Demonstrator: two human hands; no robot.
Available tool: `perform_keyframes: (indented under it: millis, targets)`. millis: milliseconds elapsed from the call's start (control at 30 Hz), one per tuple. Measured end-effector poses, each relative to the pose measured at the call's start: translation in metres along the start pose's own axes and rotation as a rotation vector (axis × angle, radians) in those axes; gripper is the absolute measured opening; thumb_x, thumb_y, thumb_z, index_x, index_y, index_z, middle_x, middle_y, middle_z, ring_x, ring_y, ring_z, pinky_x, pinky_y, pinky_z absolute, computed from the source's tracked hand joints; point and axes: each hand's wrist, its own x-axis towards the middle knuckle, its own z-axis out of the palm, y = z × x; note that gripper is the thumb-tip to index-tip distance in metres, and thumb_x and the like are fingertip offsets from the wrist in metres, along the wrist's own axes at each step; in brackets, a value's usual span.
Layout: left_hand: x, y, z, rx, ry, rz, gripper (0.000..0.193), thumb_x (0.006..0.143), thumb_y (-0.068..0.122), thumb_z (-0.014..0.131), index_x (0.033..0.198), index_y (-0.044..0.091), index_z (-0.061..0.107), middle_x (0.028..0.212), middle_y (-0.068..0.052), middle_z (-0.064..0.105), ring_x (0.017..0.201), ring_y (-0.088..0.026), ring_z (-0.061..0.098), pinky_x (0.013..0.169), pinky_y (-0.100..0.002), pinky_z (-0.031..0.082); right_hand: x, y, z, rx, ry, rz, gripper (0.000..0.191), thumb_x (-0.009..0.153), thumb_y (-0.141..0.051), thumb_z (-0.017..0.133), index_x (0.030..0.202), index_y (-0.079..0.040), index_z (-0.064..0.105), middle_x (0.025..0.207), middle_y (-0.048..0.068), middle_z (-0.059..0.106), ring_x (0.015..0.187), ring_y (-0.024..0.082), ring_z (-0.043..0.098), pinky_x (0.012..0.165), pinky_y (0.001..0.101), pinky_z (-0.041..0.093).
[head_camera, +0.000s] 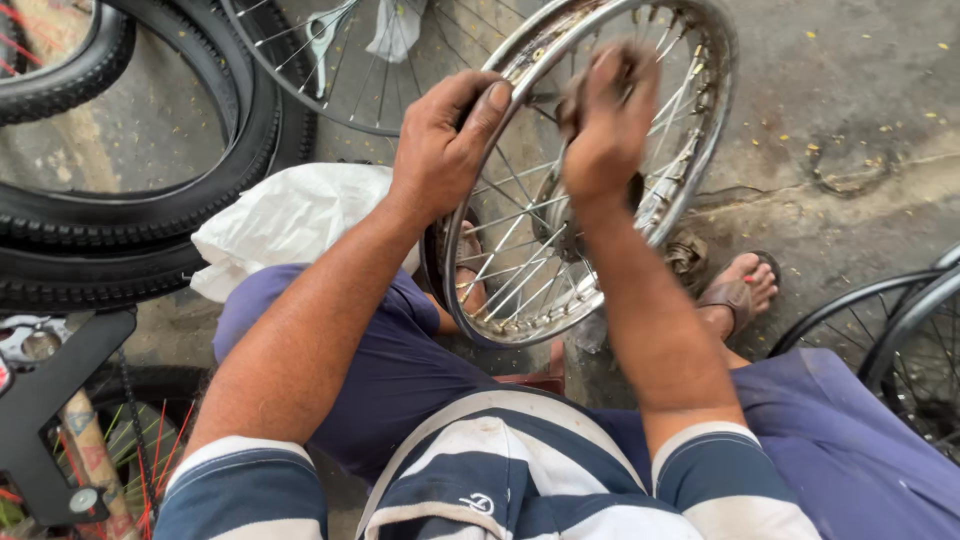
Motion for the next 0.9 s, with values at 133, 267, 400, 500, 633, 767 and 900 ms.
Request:
perform_keyframes:
  millis: [133, 267, 400, 500, 633, 767, 900]
  targets:
    - [-0.006, 0.010, 0.002, 0.025, -0.026, 0.000, 0.034, 0.100, 0.038, 0.068, 0.116, 0.009, 0.071, 0.096, -0.009, 0.070, 0.083, -0.019, 0.068, 0.075, -0.033, 0.054, -0.043, -0.012, 0.021, -0.144, 0.058, -0.309, 0.022, 0.114, -0.028, 0.056, 0.118, -0.007, 0.051, 0.098, 0.004, 0.050, 0.084, 0.015, 0.045, 0.075, 0.0280, 0.041]
    - [-0.023, 0.027, 0.006, 0.113, -0.064, 0.138, 0.055, 0.091, 0.039, 0.081, 0.131, 0.010, 0.057, 0.106, -0.014, 0.068, 0.090, -0.026, 0.068, 0.079, -0.039, 0.054, -0.025, -0.060, -0.014, -0.084, 0.345, -0.212, 0.030, 0.110, -0.040, 0.054, 0.111, -0.009, 0.053, 0.085, 0.001, 0.051, 0.066, 0.009, 0.045, 0.057, 0.0227, 0.038]
    - [-0.048, 0.057, 0.015, -0.014, -0.099, 0.257, 0.089, 0.080, 0.024, 0.083, 0.151, 0.010, 0.031, 0.122, -0.021, 0.065, 0.103, -0.034, 0.070, 0.091, -0.045, 0.054, -0.018, -0.105, -0.068, -0.247, 0.468, 0.060, 0.046, 0.106, -0.052, 0.054, 0.099, -0.007, 0.062, 0.075, -0.001, 0.053, 0.054, 0.008, 0.049, 0.045, 0.0245, 0.043]
    - [-0.074, 0.078, 0.024, -0.020, -0.252, 0.118, 0.095, 0.078, 0.022, 0.083, 0.155, 0.013, 0.028, 0.115, -0.018, 0.067, 0.101, -0.035, 0.070, 0.093, -0.044, 0.055, -0.034, -0.129, -0.085, -0.152, 0.258, 0.163, 0.052, 0.103, -0.059, 0.050, 0.100, -0.009, 0.063, 0.069, -0.001, 0.052, 0.051, 0.008, 0.047, 0.045, 0.0241, 0.039]
    - [-0.096, 0.088, 0.030, -0.050, -0.207, 0.408, 0.107, 0.071, 0.019, 0.087, 0.156, 0.008, 0.023, 0.129, -0.024, 0.060, 0.114, -0.041, 0.063, 0.097, -0.045, 0.051, -0.042, -0.156, -0.089, -0.105, 0.214, 0.201, 0.055, 0.108, -0.057, 0.053, 0.082, -0.008, 0.054, 0.062, 0.000, 0.051, 0.046, 0.010, 0.046, 0.040, 0.0258, 0.037]
    - [-0.123, 0.093, 0.032, -0.031, -0.273, 0.450, 0.107, 0.072, 0.017, 0.085, 0.158, 0.007, 0.022, 0.124, -0.021, 0.060, 0.111, -0.040, 0.064, 0.095, -0.045, 0.052, -0.066, -0.166, -0.093, -0.097, 0.292, 0.160, 0.036, 0.110, -0.034, 0.057, 0.089, -0.006, 0.060, 0.065, 0.003, 0.059, 0.043, 0.010, 0.047, 0.039, 0.0272, 0.039]
    - [-0.155, 0.091, 0.024, -0.048, -0.263, 0.569, 0.106, 0.075, 0.018, 0.085, 0.159, 0.006, 0.021, 0.128, -0.022, 0.057, 0.113, -0.041, 0.062, 0.096, -0.044, 0.052, -0.098, -0.168, -0.091, 0.044, 0.290, 0.111, 0.028, 0.103, -0.023, 0.052, 0.088, -0.002, 0.063, 0.063, 0.006, 0.061, 0.039, 0.011, 0.047, 0.036, 0.0279, 0.041]
